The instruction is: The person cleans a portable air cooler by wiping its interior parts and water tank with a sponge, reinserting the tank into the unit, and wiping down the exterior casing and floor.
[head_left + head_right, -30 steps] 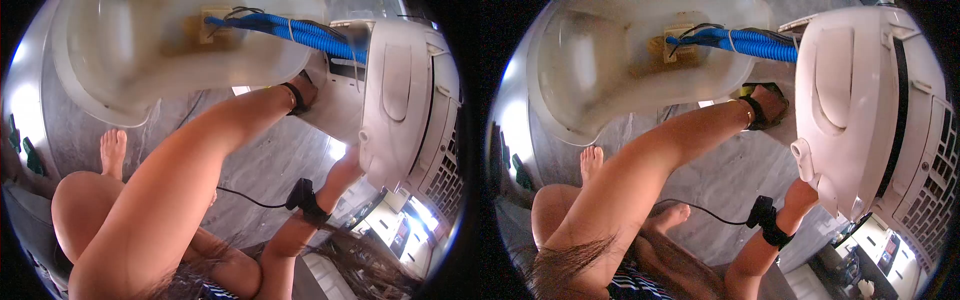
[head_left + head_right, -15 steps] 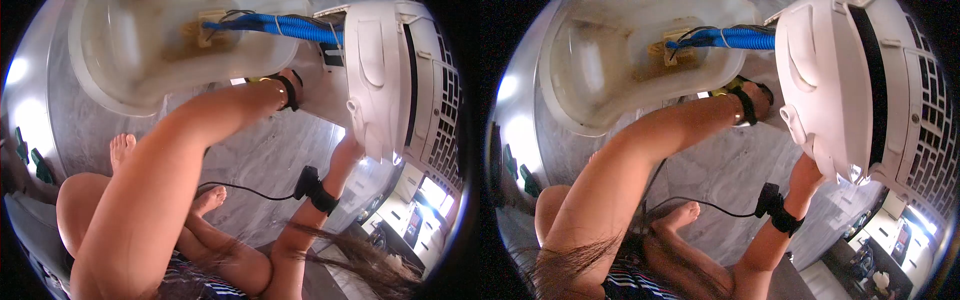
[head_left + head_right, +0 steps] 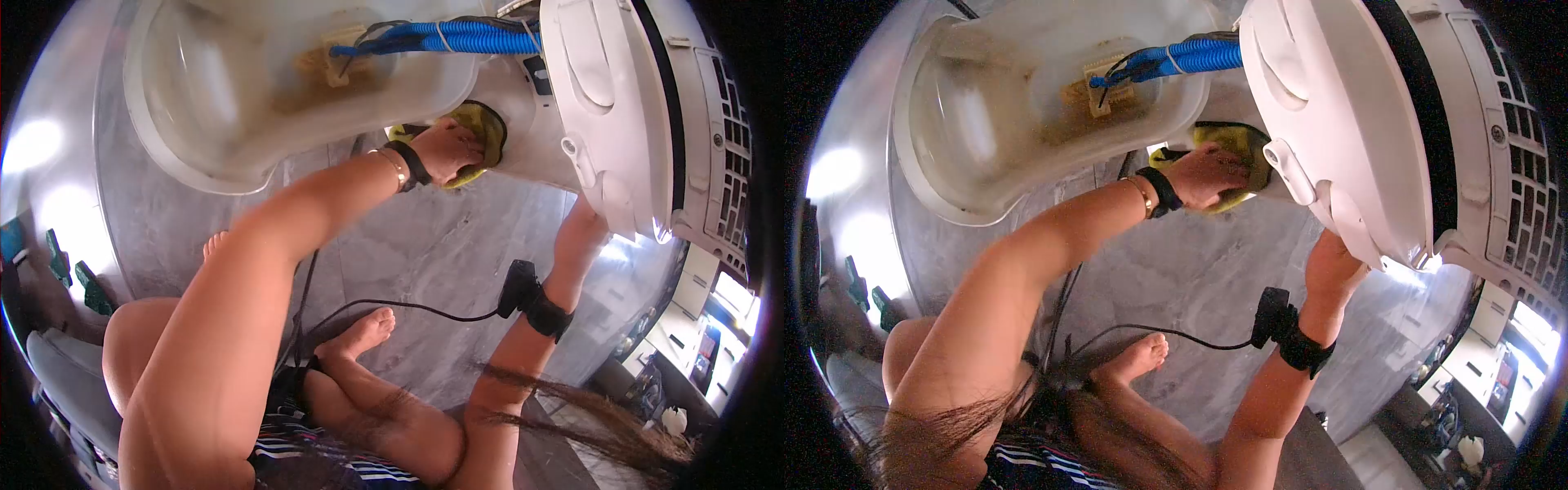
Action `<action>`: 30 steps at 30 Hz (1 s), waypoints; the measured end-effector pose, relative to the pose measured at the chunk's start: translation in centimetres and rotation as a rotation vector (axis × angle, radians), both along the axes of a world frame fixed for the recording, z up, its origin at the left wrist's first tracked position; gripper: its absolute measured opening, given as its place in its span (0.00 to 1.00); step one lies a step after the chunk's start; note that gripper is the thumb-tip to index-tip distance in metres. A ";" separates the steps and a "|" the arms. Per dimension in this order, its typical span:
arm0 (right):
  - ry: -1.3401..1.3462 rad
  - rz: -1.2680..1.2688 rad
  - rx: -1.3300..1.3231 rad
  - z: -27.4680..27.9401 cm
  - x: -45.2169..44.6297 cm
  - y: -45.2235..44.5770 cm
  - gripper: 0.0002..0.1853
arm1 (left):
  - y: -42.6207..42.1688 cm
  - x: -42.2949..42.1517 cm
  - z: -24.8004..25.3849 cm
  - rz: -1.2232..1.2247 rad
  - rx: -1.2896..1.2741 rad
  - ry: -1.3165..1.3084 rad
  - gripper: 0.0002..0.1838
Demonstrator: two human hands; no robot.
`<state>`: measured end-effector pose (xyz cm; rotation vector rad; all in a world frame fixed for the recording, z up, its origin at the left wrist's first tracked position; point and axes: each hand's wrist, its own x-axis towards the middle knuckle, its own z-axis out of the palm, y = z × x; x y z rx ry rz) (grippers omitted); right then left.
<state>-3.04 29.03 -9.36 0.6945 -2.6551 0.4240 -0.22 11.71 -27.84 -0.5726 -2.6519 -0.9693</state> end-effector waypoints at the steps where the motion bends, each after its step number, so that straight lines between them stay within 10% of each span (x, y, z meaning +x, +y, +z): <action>1: -0.003 -0.009 0.000 0.1 0.2 -0.2 0.11 | 0.4 0.3 -0.2 0.026 -0.029 0.130 0.13; 13: -0.037 0.067 -0.077 -0.4 -0.7 0.2 0.11 | -3.0 4.0 0.6 0.088 -0.292 -0.052 0.13; 20: -0.002 0.032 -0.324 -0.3 -0.5 -1.0 0.51 | -6.3 4.3 -0.7 0.294 -0.220 -0.225 0.14; 23: 0.111 0.129 -0.575 -0.8 -0.5 -1.9 0.35 | -6.9 4.1 0.1 0.353 -0.209 -0.439 0.15; 24: -0.125 0.007 -0.272 -0.4 -0.7 -1.0 0.41 | -6.9 4.2 -0.1 0.383 -0.065 -0.394 0.17; 30: 0.178 0.094 -0.574 -0.8 -0.9 -2.9 0.42 | -5.2 2.6 3.4 0.502 0.931 -0.674 0.17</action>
